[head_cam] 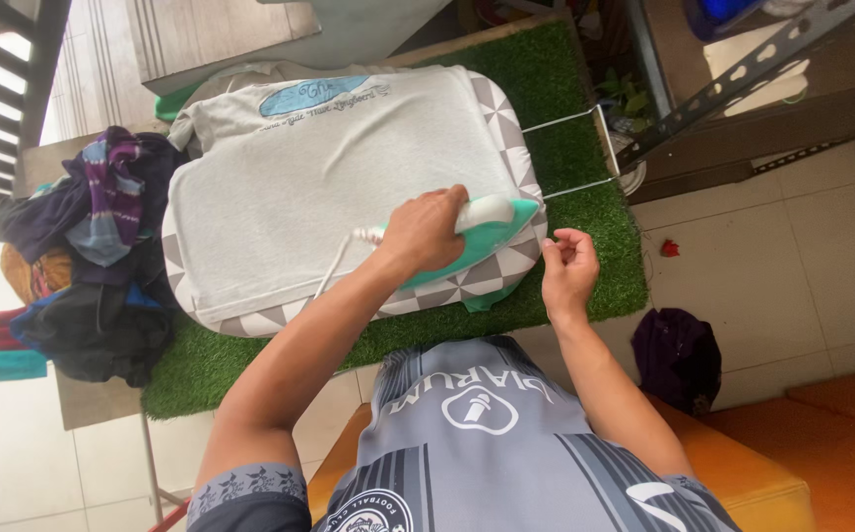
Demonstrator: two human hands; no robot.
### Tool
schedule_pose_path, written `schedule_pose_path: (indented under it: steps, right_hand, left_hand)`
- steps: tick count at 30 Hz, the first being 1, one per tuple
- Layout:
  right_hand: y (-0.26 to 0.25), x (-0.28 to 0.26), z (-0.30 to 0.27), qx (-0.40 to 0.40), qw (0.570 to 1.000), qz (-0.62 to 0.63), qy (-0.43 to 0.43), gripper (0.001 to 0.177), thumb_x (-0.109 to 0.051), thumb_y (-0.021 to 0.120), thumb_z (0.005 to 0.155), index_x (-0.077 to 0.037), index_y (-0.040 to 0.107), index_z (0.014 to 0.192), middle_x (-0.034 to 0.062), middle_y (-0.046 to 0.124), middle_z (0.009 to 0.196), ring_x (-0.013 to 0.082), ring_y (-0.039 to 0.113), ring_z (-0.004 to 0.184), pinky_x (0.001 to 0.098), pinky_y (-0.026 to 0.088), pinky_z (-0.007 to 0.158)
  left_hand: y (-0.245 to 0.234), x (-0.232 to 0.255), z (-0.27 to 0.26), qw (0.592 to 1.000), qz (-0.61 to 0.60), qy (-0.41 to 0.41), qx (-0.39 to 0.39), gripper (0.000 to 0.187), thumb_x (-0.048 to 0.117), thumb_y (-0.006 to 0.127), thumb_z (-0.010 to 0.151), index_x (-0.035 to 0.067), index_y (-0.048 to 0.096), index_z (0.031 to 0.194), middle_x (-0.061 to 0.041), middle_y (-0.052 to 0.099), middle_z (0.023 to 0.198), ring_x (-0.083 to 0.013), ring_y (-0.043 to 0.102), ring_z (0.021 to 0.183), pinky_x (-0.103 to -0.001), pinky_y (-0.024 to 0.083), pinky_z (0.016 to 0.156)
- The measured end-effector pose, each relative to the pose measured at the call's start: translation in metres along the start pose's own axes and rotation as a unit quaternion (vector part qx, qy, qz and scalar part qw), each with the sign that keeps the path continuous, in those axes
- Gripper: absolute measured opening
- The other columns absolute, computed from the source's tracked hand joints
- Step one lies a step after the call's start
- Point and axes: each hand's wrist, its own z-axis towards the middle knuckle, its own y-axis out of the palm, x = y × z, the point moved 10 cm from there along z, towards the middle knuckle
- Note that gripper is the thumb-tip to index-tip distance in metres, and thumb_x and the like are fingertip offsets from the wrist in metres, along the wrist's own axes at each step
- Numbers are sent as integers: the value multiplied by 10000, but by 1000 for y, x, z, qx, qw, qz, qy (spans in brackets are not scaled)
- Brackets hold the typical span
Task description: The person irons a white t-shirt on an ironing board, smoothing the front and back surfaces with a steam iron. The person adjusts the shirt's position and flips it over to iron the other side.
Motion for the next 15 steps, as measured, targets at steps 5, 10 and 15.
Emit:
schedule_pose_path:
  steps: [5,10,15]
  right_hand:
    - [2,-79,-11,-133,982,106,79,283,-193,639,1014,29,676,1186,80,711,1011,125,658,838,253,561,742]
    - [-7,-143,-4,-215,938,222,155,318,-220,619,1008,18,656,1216,48,732,1076,103,686,923,257,561,819]
    - [-32,-176,35,-243,966,44,76,300,-94,685,930,7,661,1211,61,734,1017,116,685,898,294,551,814]
  left_hand:
    - [14,43,-3,954,-296,45,15,619,185,687,851,-34,488,1394,-222,650,1202,-364,688,1089,-422,523,978]
    - [26,125,-33,932,-293,214,9,956,146,732,770,-83,218,1543,-321,425,1399,-451,446,1328,-442,408,1113]
    - [5,134,-61,913,-276,300,23,741,150,733,823,39,436,1492,-241,437,1467,-415,430,1380,-456,393,1148]
